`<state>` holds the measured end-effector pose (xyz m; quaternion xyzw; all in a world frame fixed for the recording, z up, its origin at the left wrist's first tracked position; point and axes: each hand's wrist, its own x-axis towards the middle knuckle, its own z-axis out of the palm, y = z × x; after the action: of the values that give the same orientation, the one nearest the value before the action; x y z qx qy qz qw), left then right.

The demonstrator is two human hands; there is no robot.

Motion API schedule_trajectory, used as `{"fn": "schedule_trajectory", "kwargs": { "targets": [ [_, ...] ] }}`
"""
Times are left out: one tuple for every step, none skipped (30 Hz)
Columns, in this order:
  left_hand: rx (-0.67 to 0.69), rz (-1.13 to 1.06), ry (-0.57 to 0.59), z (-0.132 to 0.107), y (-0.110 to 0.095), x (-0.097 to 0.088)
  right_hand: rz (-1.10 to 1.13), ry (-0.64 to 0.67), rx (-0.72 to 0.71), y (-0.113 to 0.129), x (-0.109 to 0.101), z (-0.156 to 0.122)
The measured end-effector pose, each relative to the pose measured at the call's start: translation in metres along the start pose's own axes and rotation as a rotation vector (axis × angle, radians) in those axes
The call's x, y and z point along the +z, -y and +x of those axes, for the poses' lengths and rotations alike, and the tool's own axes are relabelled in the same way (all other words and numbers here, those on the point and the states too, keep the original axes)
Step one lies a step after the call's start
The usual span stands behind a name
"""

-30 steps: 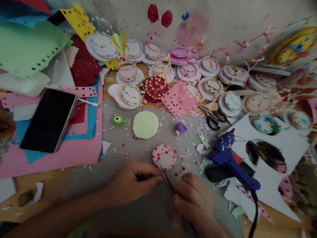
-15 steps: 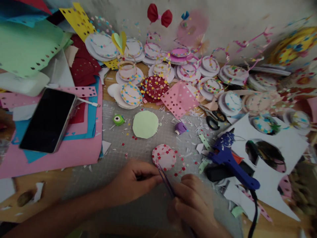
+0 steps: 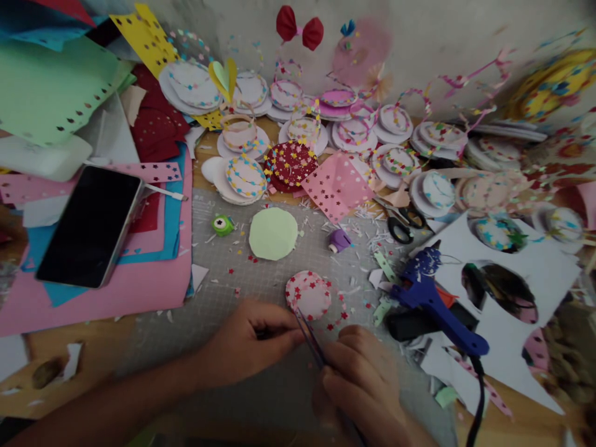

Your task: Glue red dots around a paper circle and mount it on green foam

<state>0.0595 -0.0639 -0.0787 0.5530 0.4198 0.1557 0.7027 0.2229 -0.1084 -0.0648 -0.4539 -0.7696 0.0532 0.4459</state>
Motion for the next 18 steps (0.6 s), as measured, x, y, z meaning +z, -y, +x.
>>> {"fn": "schedule_trajectory", "kwargs": {
  "targets": [
    [0.0, -0.003, 0.001, 0.0002, 0.0, -0.0001, 0.013, -0.015, -0.009, 0.0004, -0.0003, 0.0027],
    [-0.001, -0.006, 0.003, 0.0004, -0.0001, -0.0002, 0.026, -0.031, -0.019, 0.0006, -0.0003, 0.0051],
    [-0.003, -0.008, 0.004, 0.0007, -0.0002, -0.0003, 0.032, -0.04, -0.027, 0.0007, -0.0003, 0.0072],
    [-0.006, -0.009, 0.004, 0.001, -0.0003, -0.0003, 0.032, -0.042, -0.035, 0.0007, -0.0001, 0.0087],
    [-0.006, -0.008, 0.005, 0.0012, -0.0004, -0.0004, 0.031, -0.053, -0.042, 0.0007, 0.0, 0.0098],
    [-0.006, -0.008, 0.007, 0.0013, -0.0005, -0.0005, 0.029, -0.05, -0.041, 0.0008, 0.0, 0.0105],
    [-0.005, -0.009, 0.009, 0.0013, -0.0006, -0.0005, 0.026, -0.052, -0.041, 0.0012, -0.0001, 0.011],
    [-0.002, -0.01, 0.01, 0.0012, -0.0005, -0.0005, 0.021, -0.047, -0.034, 0.0018, -0.0003, 0.0113],
    [0.001, -0.011, 0.01, 0.001, -0.0005, -0.0004, 0.017, -0.044, -0.026, 0.0026, -0.0005, 0.0115],
    [0.003, -0.013, 0.011, 0.0007, -0.0004, -0.0003, 0.014, -0.041, -0.019, 0.0036, -0.0008, 0.0117],
    [0.004, -0.014, 0.012, 0.0005, -0.0003, -0.0002, 0.012, -0.036, -0.01, 0.0047, -0.0009, 0.0119],
    [0.002, -0.014, 0.013, 0.0003, -0.0002, -0.0001, 0.009, -0.046, -0.003, 0.0058, -0.0009, 0.012],
    [0.0, -0.014, 0.013, 0.0001, -0.0002, 0.0001, 0.003, -0.057, 0.007, 0.0067, -0.0005, 0.0121],
    [-0.002, -0.015, 0.012, 0.0001, -0.0003, 0.0002, -0.005, -0.068, 0.02, 0.0074, 0.0, 0.0122],
    [-0.005, -0.017, 0.011, 0.0001, -0.0005, 0.0002, -0.011, -0.068, 0.025, 0.0078, 0.0008, 0.0121],
    [-0.006, -0.019, 0.007, 0.0003, -0.0009, 0.0002, -0.014, -0.058, 0.029, 0.0077, 0.0017, 0.0117],
    [-0.008, -0.02, 0.004, 0.0005, -0.0015, 0.0001, -0.011, -0.06, 0.03, 0.0073, 0.0025, 0.0111],
    [-0.008, -0.024, 0.0, 0.0007, -0.0021, -0.0002, -0.003, -0.061, 0.028, 0.0066, 0.0032, 0.0101]
  ]
}}
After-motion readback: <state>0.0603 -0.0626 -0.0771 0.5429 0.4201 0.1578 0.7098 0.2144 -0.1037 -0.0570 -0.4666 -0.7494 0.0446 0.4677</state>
